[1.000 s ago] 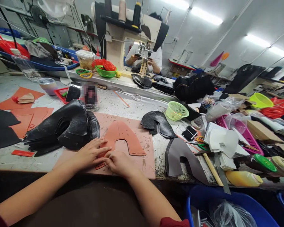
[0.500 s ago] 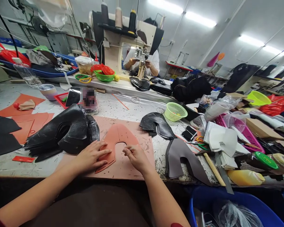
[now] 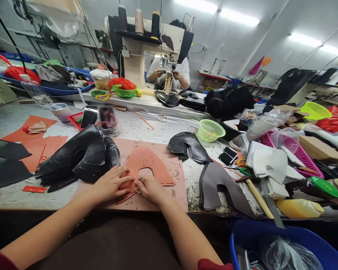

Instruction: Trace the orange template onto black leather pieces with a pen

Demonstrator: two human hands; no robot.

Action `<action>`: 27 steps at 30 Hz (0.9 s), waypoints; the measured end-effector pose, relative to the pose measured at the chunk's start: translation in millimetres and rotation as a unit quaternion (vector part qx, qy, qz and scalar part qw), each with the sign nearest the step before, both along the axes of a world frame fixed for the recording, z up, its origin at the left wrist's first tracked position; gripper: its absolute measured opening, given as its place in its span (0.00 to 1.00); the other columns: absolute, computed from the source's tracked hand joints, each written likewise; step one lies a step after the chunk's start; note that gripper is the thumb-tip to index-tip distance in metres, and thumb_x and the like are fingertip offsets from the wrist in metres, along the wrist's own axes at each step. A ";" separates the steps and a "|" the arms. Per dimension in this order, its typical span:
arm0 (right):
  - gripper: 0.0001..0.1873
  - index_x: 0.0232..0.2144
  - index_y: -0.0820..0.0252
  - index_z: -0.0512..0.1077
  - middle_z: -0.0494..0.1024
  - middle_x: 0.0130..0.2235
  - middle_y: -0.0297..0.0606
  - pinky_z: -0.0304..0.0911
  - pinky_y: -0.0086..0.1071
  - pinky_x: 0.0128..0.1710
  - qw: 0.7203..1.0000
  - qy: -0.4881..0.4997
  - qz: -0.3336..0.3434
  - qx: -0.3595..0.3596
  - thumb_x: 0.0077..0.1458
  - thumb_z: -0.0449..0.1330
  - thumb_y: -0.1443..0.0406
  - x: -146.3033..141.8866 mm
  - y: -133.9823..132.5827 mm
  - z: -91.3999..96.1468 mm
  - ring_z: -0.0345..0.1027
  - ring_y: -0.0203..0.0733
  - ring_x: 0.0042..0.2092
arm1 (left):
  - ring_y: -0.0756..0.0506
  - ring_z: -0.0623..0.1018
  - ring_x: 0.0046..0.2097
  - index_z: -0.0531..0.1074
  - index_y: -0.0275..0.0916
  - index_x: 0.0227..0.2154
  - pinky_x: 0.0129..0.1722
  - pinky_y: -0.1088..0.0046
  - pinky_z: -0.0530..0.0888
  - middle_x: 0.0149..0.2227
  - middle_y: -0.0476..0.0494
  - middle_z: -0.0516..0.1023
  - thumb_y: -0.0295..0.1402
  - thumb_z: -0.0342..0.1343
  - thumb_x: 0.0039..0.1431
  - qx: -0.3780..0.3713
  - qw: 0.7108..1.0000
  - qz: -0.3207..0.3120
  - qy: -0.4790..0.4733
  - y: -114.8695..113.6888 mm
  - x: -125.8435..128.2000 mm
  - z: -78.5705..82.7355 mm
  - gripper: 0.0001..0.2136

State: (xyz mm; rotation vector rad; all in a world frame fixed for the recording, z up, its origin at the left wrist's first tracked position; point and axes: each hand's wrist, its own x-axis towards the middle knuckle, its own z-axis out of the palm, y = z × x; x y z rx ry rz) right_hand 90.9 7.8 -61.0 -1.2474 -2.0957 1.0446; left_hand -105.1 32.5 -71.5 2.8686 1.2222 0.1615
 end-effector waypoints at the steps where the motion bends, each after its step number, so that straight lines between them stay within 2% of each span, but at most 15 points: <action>1: 0.11 0.26 0.60 0.68 0.73 0.27 0.33 0.60 0.27 0.35 1.000 0.000 -0.001 0.000 0.59 0.50 0.68 0.1 0.2 -0.1 0.67 0.35 0.31 | 0.39 0.67 0.53 0.72 0.45 0.44 0.56 0.56 0.60 0.49 0.40 0.69 0.41 0.57 0.52 0.000 1.000 -0.002 0.003 0.3 0.2 -0.4 0.16; 4: 0.10 0.27 0.60 0.69 0.74 0.29 0.34 0.60 0.27 0.35 1.000 -0.008 0.017 0.008 0.58 0.51 0.67 0.1 0.4 0.1 0.67 0.36 0.32 | 0.39 0.67 0.53 0.73 0.44 0.43 0.57 0.57 0.59 0.50 0.40 0.69 0.41 0.56 0.53 -0.002 1.000 -0.004 0.006 0.4 1.2 -0.8 0.15; 6: 0.10 0.28 0.59 0.70 0.75 0.28 0.34 0.60 0.27 0.34 1.000 -0.014 -0.002 0.002 0.58 0.51 0.66 7.4 2.1 0.5 0.68 0.36 0.32 | 0.38 0.67 0.53 0.73 0.45 0.43 0.57 0.57 0.58 0.50 0.39 0.69 0.41 0.56 0.53 -0.004 1.000 -0.001 0.005 -0.3 1.7 0.2 0.15; 9: 0.12 0.34 0.59 0.71 0.73 0.24 0.32 0.60 0.28 0.33 0.993 -0.038 -0.109 -0.011 0.60 0.48 0.64 37.4 4.5 -0.5 0.68 0.36 0.28 | 0.38 0.67 0.52 0.73 0.46 0.43 0.55 0.56 0.58 0.50 0.40 0.69 0.41 0.56 0.53 -0.008 1.000 0.002 0.010 0.1 2.2 5.7 0.15; 12: 0.12 0.39 0.57 0.71 0.75 0.28 0.35 0.61 0.31 0.35 0.975 -0.077 -0.209 0.021 0.59 0.49 0.63 75.9 -0.7 -6.7 0.70 0.40 0.32 | 0.40 0.71 0.46 0.73 0.45 0.39 0.50 0.59 0.63 0.43 0.42 0.72 0.43 0.57 0.52 -0.021 1.000 -0.001 0.022 7.4 5.8 16.1 0.13; 14: 0.08 0.36 0.56 0.72 0.75 0.34 0.37 0.62 0.34 0.39 0.968 -0.105 -0.220 0.055 0.55 0.54 0.65 93.0 -8.2 -14.1 0.69 0.42 0.38 | 0.41 0.73 0.41 0.74 0.43 0.35 0.44 0.63 0.66 0.37 0.43 0.73 0.43 0.56 0.51 -0.028 0.999 -0.005 0.040 17.3 13.9 22.9 0.12; 17: 0.06 0.31 0.56 0.74 0.73 0.38 0.39 0.61 0.37 0.44 0.966 -0.135 -0.202 0.092 0.49 0.59 0.70 99.0 -18.1 -26.1 0.66 0.44 0.43 | 0.42 0.74 0.37 0.74 0.41 0.32 0.40 0.65 0.68 0.31 0.44 0.74 0.41 0.54 0.53 -0.025 0.997 -0.001 0.075 35.2 38.3 27.3 0.11; 18: 0.07 0.31 0.56 0.74 0.72 0.38 0.40 0.61 0.37 0.45 0.964 -0.139 -0.205 0.102 0.49 0.59 0.71 97.6 -19.8 -29.3 0.66 0.44 0.43 | 0.42 0.74 0.38 0.74 0.40 0.33 0.41 0.64 0.68 0.33 0.43 0.74 0.41 0.54 0.54 -0.022 0.997 -0.001 0.074 40.4 48.5 26.4 0.11; 20: 0.08 0.31 0.56 0.75 0.72 0.38 0.40 0.61 0.38 0.44 0.958 -0.142 -0.218 0.117 0.50 0.58 0.72 93.3 -20.9 -33.7 0.66 0.44 0.42 | 0.39 0.73 0.45 0.73 0.41 0.40 0.44 0.62 0.68 0.42 0.39 0.74 0.40 0.54 0.54 -0.022 0.999 -0.015 0.046 48.4 68.2 21.2 0.13; 23: 0.08 0.31 0.57 0.75 0.72 0.36 0.41 0.62 0.37 0.42 0.955 -0.136 -0.228 0.133 0.51 0.57 0.71 89.1 -20.6 -36.7 0.66 0.44 0.40 | 0.36 0.65 0.56 0.69 0.44 0.49 0.52 0.58 0.64 0.56 0.37 0.65 0.43 0.56 0.53 -0.038 0.998 -0.055 0.002 54.5 86.9 6.9 0.20; 27: 0.07 0.31 0.56 0.75 0.72 0.35 0.40 0.62 0.35 0.42 0.950 -0.119 -0.242 0.156 0.53 0.58 0.70 87.9 -21.9 -40.3 0.65 0.43 0.40 | 0.34 0.62 0.59 0.69 0.46 0.50 0.55 0.55 0.61 0.57 0.39 0.65 0.46 0.54 0.54 -0.054 0.995 -0.080 -0.013 57.4 89.0 -10.7 0.21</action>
